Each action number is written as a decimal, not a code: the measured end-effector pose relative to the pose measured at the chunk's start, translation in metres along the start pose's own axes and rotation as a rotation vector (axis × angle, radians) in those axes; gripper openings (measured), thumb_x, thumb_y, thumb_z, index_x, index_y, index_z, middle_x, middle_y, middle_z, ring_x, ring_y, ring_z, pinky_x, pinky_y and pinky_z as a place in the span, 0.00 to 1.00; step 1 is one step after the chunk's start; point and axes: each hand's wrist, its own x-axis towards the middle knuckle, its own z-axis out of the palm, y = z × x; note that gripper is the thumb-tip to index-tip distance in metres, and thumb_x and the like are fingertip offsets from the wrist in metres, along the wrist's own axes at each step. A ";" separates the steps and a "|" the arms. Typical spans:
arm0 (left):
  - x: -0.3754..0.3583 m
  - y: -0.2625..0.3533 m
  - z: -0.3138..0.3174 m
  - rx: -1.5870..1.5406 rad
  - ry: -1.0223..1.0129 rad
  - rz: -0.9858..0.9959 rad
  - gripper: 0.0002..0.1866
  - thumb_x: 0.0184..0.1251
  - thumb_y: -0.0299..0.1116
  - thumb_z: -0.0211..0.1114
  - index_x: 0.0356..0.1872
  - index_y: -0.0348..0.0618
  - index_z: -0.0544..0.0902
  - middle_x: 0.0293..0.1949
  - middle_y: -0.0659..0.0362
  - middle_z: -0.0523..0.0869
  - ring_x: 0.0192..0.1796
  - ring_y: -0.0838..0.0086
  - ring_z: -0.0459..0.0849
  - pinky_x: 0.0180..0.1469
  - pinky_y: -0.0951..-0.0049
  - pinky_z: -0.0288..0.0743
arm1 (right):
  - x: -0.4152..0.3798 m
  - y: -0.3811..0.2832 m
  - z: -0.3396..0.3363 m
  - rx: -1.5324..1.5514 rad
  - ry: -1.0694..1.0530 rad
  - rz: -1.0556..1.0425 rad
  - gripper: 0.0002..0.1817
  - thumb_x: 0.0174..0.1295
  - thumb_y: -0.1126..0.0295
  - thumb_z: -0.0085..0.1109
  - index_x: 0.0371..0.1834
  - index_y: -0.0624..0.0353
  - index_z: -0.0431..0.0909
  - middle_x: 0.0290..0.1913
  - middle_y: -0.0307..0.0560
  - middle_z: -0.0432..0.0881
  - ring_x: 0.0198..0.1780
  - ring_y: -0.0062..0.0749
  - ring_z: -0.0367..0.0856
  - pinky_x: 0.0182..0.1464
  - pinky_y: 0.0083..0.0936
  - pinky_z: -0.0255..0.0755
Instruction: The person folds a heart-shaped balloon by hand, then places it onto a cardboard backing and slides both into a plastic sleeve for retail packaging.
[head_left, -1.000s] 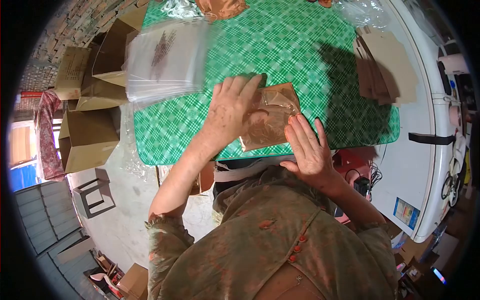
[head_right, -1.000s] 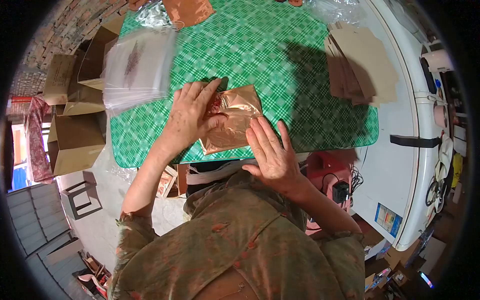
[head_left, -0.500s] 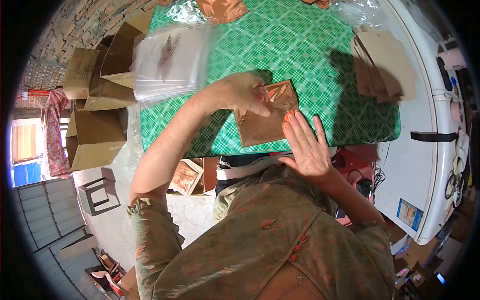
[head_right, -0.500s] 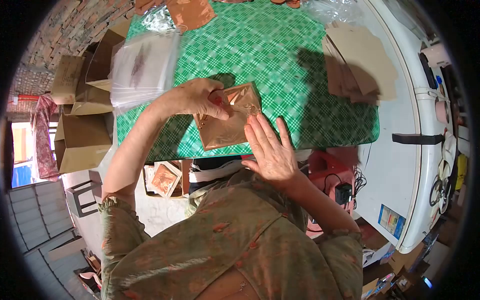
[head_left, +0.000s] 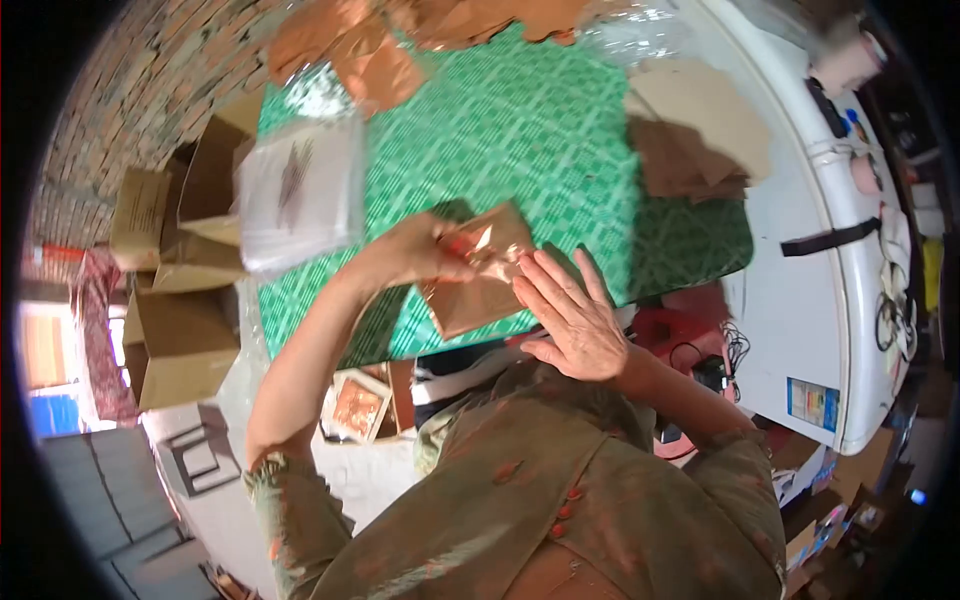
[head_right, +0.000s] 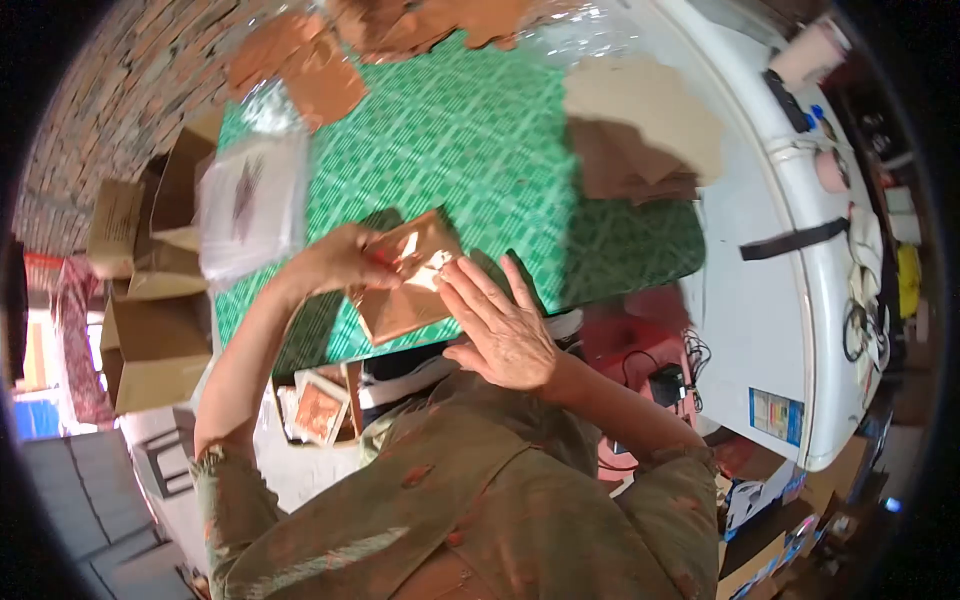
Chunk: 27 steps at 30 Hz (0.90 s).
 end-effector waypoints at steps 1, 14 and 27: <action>-0.001 -0.004 0.001 -0.060 0.003 -0.014 0.21 0.59 0.38 0.85 0.51 0.38 0.92 0.35 0.61 0.92 0.37 0.79 0.86 0.43 0.70 0.81 | 0.002 0.008 -0.013 -0.062 0.055 0.020 0.50 0.56 0.51 0.76 0.79 0.66 0.67 0.84 0.58 0.64 0.87 0.53 0.55 0.85 0.65 0.39; -0.043 -0.029 0.029 -0.500 0.015 -0.102 0.15 0.64 0.29 0.83 0.49 0.34 0.92 0.40 0.63 0.94 0.41 0.82 0.88 0.44 0.78 0.82 | 0.079 0.205 -0.130 -0.606 0.265 0.588 0.33 0.67 0.42 0.64 0.63 0.58 0.80 0.56 0.59 0.86 0.60 0.54 0.83 0.63 0.49 0.76; -0.052 -0.025 0.027 -0.563 0.034 -0.161 0.23 0.64 0.33 0.83 0.59 0.41 0.89 0.43 0.63 0.94 0.39 0.81 0.90 0.32 0.76 0.87 | 0.106 0.210 -0.156 -0.588 0.109 0.606 0.35 0.63 0.35 0.60 0.44 0.61 0.89 0.43 0.59 0.90 0.48 0.54 0.88 0.53 0.45 0.82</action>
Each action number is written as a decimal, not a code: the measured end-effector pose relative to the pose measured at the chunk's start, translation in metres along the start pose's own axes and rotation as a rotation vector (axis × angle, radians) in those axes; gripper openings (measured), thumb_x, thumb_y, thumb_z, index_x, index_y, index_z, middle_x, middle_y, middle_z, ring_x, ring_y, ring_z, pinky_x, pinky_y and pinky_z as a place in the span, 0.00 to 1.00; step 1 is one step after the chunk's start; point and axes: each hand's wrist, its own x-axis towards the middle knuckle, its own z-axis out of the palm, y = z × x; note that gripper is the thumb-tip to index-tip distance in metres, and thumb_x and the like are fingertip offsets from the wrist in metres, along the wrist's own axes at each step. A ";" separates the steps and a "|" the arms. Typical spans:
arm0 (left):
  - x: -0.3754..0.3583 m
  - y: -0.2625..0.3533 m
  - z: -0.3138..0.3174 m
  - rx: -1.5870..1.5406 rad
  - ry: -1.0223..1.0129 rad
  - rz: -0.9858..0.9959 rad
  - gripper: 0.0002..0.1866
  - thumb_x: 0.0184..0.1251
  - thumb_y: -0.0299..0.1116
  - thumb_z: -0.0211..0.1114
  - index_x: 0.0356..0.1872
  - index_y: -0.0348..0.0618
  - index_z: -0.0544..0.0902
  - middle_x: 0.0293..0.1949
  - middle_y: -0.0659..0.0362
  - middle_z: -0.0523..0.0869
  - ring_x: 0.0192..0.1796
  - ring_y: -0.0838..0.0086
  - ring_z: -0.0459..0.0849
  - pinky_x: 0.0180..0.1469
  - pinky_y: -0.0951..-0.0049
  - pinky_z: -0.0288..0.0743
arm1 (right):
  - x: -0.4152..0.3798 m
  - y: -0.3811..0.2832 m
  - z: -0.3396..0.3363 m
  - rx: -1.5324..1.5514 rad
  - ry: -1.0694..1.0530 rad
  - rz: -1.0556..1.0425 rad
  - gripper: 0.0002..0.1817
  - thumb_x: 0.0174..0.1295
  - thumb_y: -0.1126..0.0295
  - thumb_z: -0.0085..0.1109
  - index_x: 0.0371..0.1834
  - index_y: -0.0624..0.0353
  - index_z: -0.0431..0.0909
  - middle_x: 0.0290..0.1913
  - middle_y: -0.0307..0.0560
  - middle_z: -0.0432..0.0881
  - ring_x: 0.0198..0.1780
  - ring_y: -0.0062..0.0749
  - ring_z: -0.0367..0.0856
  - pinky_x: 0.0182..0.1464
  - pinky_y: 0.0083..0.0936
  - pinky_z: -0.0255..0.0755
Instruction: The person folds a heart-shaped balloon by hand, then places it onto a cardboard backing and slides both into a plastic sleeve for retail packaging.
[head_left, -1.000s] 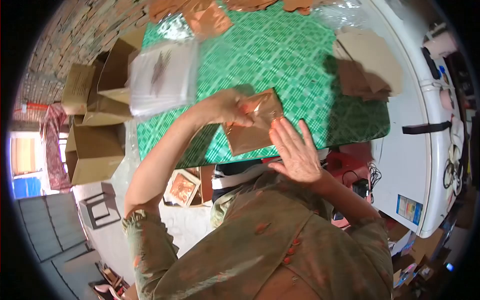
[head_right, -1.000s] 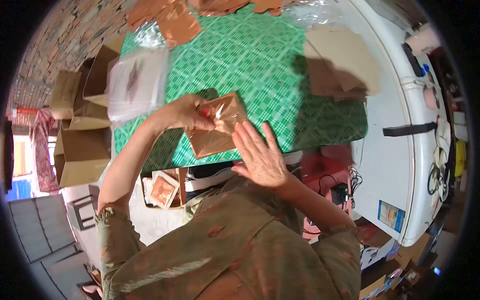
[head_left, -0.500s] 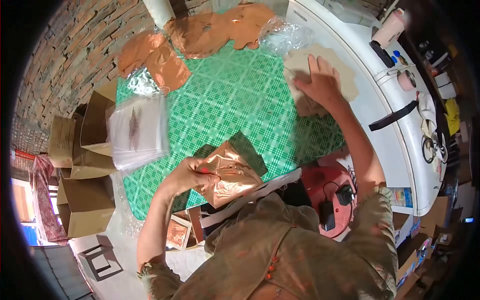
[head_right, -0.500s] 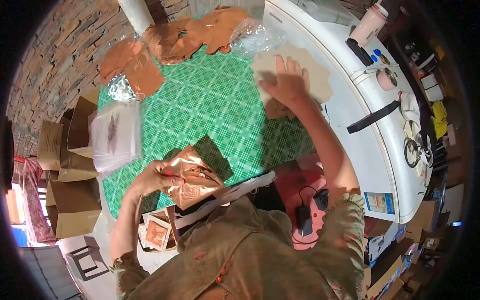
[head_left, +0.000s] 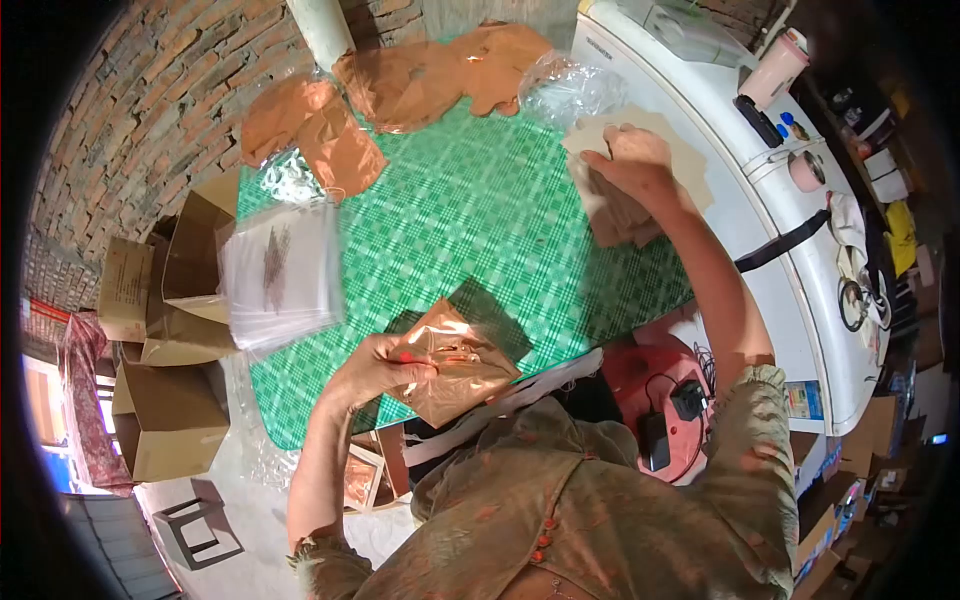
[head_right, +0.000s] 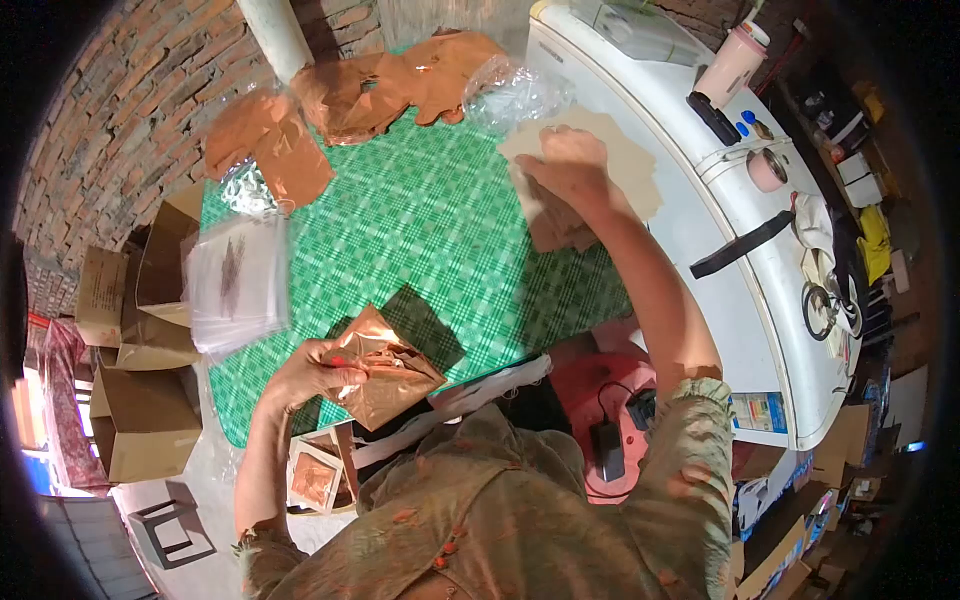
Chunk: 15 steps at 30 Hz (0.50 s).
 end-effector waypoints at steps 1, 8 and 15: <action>0.000 -0.001 0.000 0.012 -0.005 -0.003 0.23 0.64 0.33 0.83 0.59 0.41 0.89 0.43 0.63 0.94 0.40 0.81 0.90 0.32 0.75 0.87 | 0.004 0.000 -0.005 0.009 -0.069 0.014 0.36 0.62 0.34 0.61 0.44 0.62 0.89 0.43 0.60 0.89 0.50 0.54 0.88 0.55 0.44 0.81; -0.004 0.003 0.005 -0.086 0.047 0.016 0.17 0.60 0.29 0.85 0.48 0.37 0.92 0.38 0.63 0.94 0.34 0.81 0.87 0.31 0.76 0.84 | 0.007 0.007 -0.004 0.028 -0.079 -0.195 0.44 0.60 0.27 0.61 0.42 0.69 0.85 0.44 0.68 0.87 0.50 0.58 0.86 0.56 0.47 0.78; -0.002 -0.003 0.003 -0.118 0.038 0.029 0.18 0.58 0.28 0.86 0.49 0.37 0.92 0.39 0.63 0.94 0.37 0.82 0.87 0.39 0.77 0.83 | 0.012 0.022 -0.018 0.160 -0.128 -0.255 0.47 0.60 0.23 0.59 0.35 0.69 0.84 0.34 0.68 0.84 0.43 0.62 0.85 0.50 0.47 0.76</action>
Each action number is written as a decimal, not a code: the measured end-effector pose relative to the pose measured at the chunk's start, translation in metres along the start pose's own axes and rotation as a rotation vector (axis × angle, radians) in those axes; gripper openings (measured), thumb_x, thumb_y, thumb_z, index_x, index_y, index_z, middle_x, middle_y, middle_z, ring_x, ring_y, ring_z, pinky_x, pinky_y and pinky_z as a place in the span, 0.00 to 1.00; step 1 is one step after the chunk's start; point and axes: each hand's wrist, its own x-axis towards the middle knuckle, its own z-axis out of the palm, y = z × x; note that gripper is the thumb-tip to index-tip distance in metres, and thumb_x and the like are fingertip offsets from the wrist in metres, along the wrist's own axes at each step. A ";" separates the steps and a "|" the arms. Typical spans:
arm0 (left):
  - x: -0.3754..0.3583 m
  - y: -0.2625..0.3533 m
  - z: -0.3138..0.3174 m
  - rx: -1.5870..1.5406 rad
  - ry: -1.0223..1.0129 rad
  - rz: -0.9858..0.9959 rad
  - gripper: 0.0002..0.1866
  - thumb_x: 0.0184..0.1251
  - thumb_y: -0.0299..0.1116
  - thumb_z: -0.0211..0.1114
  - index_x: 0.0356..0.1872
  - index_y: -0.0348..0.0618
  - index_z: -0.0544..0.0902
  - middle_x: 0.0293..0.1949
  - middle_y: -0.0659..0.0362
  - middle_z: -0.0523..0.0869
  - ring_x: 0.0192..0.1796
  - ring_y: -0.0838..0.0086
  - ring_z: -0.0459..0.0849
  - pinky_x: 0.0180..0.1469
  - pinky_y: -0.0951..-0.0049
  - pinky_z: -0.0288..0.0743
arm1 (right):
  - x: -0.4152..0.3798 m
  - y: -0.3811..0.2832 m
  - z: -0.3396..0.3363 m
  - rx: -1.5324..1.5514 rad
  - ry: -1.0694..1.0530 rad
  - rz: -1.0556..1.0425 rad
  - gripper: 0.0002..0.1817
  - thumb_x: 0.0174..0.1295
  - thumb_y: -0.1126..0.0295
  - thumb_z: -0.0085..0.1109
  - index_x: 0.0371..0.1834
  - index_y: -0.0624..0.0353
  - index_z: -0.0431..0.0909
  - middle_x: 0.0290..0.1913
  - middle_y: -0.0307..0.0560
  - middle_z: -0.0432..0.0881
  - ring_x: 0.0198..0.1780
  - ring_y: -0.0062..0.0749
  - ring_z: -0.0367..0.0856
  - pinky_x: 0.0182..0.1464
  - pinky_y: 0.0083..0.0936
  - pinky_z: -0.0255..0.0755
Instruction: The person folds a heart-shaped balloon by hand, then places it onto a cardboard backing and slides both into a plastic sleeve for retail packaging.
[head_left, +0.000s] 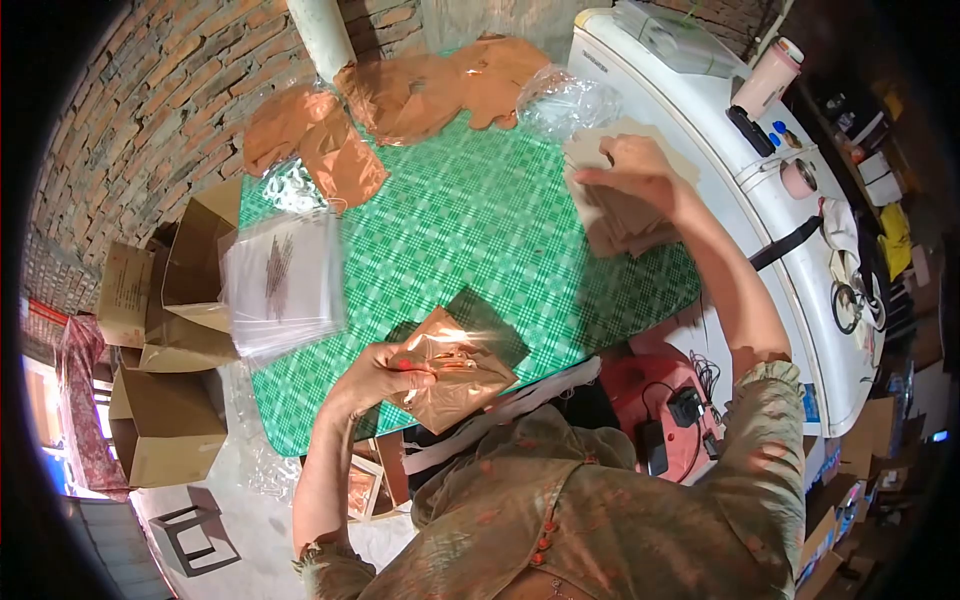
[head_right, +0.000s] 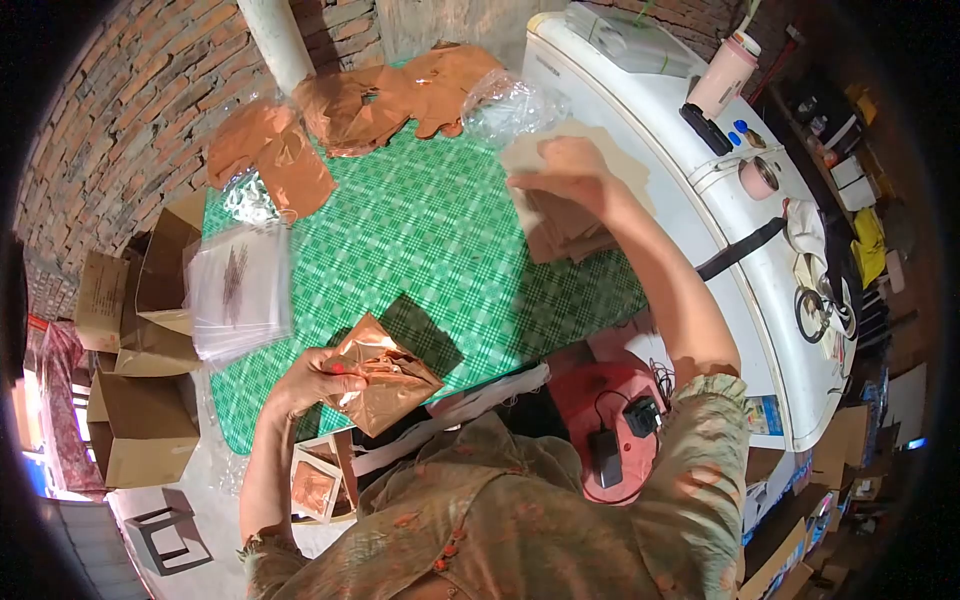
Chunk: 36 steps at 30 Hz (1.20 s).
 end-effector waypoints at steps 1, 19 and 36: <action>0.000 0.001 0.000 0.002 -0.002 -0.003 0.18 0.58 0.28 0.86 0.49 0.37 0.92 0.39 0.63 0.94 0.38 0.82 0.87 0.40 0.77 0.83 | 0.000 0.001 0.000 0.014 0.016 -0.013 0.46 0.60 0.24 0.59 0.34 0.68 0.84 0.33 0.67 0.84 0.42 0.61 0.85 0.49 0.46 0.76; 0.002 -0.020 -0.015 -0.075 0.067 0.068 0.19 0.61 0.28 0.84 0.52 0.35 0.90 0.41 0.61 0.94 0.39 0.80 0.89 0.40 0.75 0.85 | -0.011 -0.072 -0.032 -0.406 0.407 -0.074 0.08 0.61 0.71 0.55 0.32 0.62 0.83 0.30 0.52 0.86 0.32 0.46 0.87 0.37 0.37 0.81; -0.079 -0.118 -0.092 -0.379 0.446 0.450 0.23 0.60 0.38 0.85 0.53 0.40 0.87 0.42 0.59 0.94 0.41 0.72 0.92 0.47 0.68 0.88 | -0.056 -0.295 -0.029 1.006 -0.092 -0.653 0.06 0.72 0.68 0.66 0.43 0.59 0.84 0.37 0.48 0.89 0.34 0.47 0.89 0.39 0.41 0.82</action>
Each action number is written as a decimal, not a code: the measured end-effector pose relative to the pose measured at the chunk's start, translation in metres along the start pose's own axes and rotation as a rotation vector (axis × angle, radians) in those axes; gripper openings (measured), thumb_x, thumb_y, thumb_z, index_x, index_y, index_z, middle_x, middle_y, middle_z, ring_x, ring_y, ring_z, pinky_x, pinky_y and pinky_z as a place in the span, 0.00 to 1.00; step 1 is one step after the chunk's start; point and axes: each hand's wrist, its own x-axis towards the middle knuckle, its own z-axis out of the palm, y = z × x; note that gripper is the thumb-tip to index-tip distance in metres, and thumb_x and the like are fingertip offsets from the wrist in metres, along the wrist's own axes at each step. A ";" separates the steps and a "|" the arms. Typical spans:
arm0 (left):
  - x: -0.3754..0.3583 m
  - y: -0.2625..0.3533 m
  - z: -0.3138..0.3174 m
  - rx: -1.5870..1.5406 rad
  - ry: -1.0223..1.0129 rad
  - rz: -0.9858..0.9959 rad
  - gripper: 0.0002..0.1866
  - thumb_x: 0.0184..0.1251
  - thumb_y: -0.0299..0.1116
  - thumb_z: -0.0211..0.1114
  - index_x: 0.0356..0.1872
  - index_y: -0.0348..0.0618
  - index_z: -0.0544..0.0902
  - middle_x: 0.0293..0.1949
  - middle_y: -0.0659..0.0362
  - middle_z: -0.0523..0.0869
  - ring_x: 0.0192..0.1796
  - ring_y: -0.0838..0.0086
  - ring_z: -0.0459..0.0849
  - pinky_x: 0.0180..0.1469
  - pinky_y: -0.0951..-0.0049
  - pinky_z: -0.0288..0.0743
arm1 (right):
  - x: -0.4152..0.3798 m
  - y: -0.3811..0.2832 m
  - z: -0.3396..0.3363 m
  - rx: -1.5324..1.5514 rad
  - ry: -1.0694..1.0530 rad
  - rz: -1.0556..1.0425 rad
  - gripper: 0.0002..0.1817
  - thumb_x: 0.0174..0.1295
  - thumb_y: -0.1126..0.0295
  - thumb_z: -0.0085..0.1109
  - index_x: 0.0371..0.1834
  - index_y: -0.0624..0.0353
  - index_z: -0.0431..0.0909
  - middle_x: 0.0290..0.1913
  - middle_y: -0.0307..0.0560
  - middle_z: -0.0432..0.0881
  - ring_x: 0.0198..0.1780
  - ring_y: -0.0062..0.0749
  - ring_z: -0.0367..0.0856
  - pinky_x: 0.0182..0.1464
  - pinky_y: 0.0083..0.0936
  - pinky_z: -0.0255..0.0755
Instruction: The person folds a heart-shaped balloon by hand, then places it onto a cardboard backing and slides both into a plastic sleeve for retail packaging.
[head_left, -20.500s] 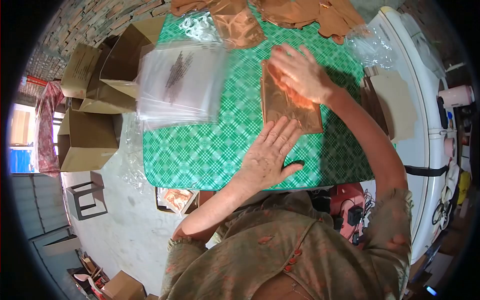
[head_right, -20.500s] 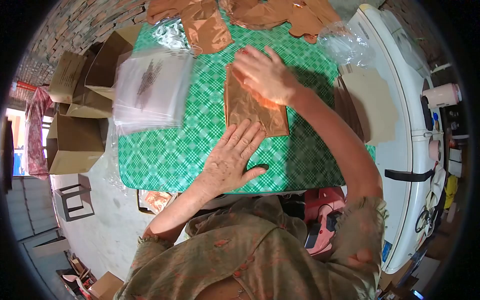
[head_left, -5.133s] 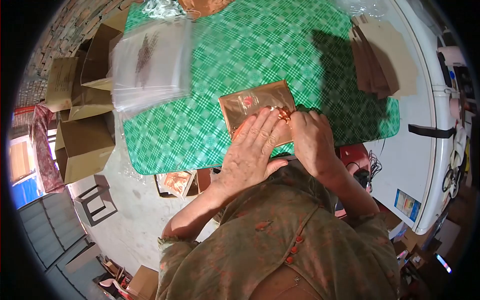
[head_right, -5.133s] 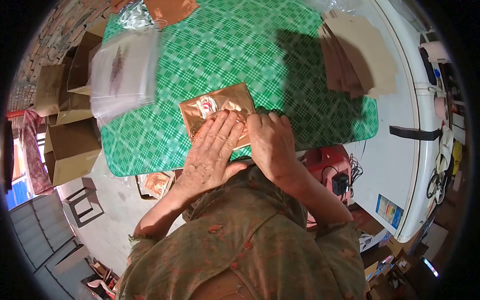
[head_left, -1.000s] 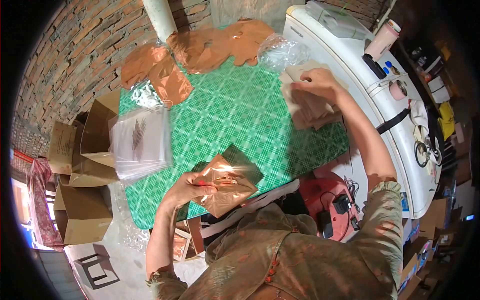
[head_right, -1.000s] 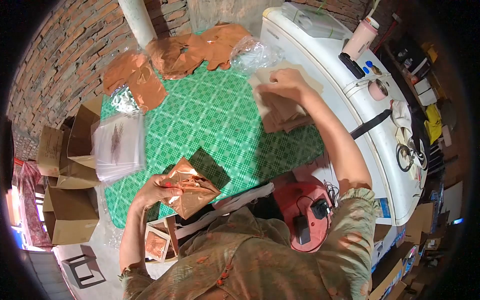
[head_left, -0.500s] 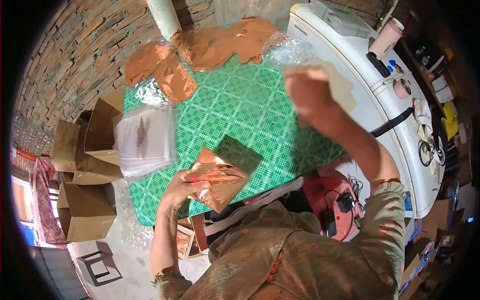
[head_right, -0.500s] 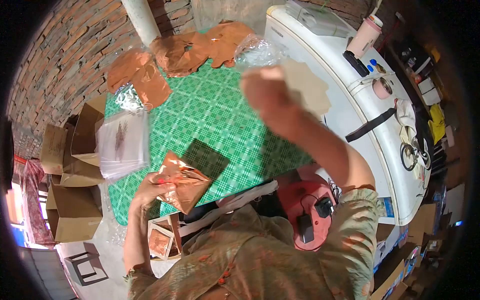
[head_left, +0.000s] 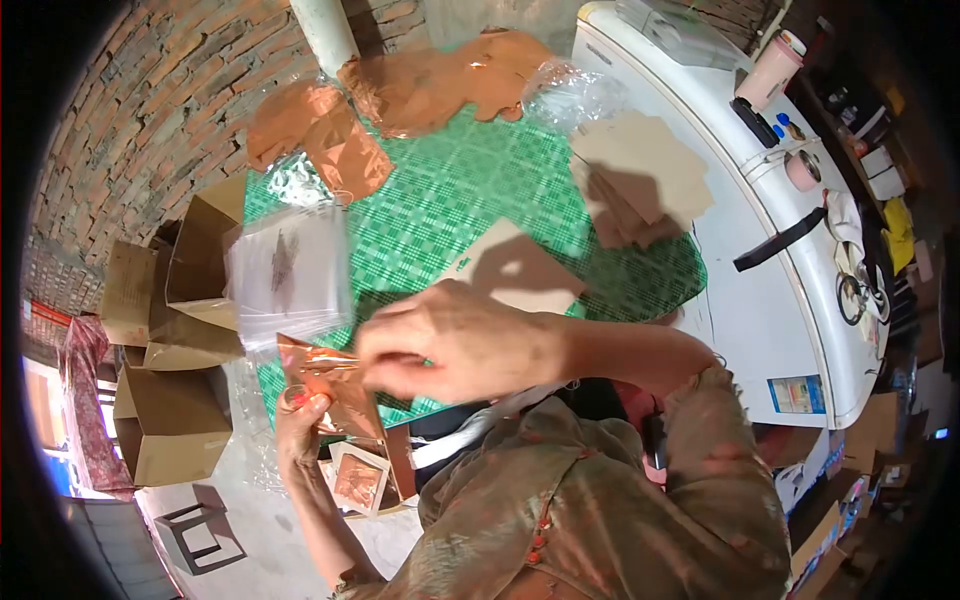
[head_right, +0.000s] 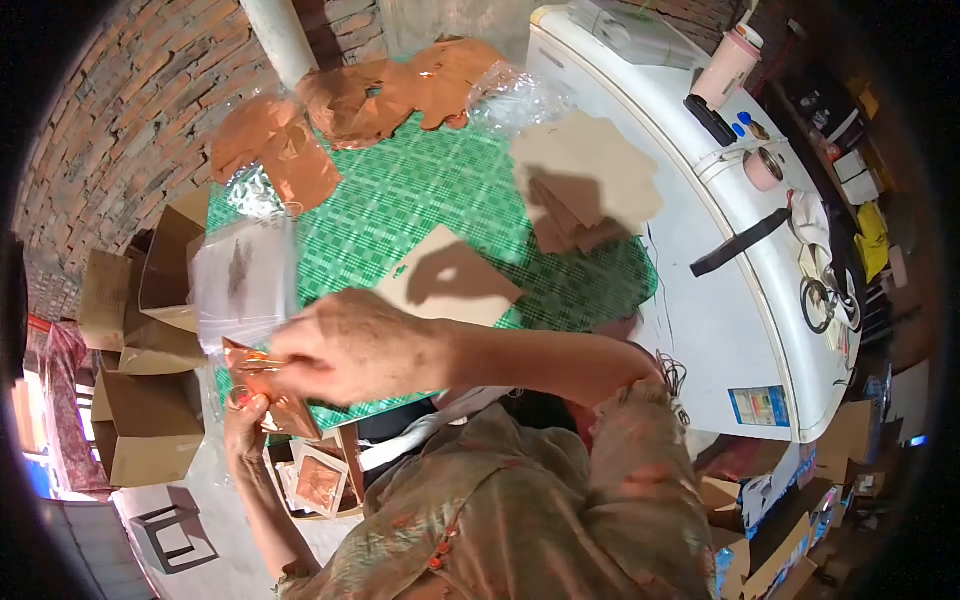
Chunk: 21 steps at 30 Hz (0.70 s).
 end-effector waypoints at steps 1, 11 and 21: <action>-0.003 -0.004 -0.004 0.003 0.025 0.005 0.23 0.60 0.38 0.85 0.52 0.40 0.87 0.41 0.60 0.93 0.41 0.72 0.91 0.46 0.69 0.88 | 0.004 -0.024 -0.009 0.318 0.003 -0.126 0.05 0.72 0.73 0.65 0.46 0.62 0.83 0.40 0.51 0.88 0.38 0.42 0.90 0.42 0.37 0.84; -0.011 -0.010 0.052 -0.074 0.211 -0.056 0.15 0.58 0.31 0.84 0.43 0.42 0.88 0.34 0.62 0.90 0.33 0.76 0.88 0.37 0.73 0.83 | 0.025 -0.086 0.027 1.149 0.055 -0.765 0.10 0.72 0.71 0.61 0.51 0.63 0.83 0.46 0.52 0.85 0.48 0.43 0.85 0.50 0.39 0.77; -0.007 0.009 0.065 -0.025 0.089 -0.133 0.20 0.59 0.28 0.84 0.51 0.38 0.89 0.40 0.63 0.92 0.34 0.79 0.86 0.38 0.77 0.81 | 0.026 -0.081 0.048 1.116 0.021 -0.761 0.15 0.68 0.68 0.64 0.55 0.62 0.82 0.51 0.54 0.83 0.55 0.50 0.81 0.57 0.47 0.72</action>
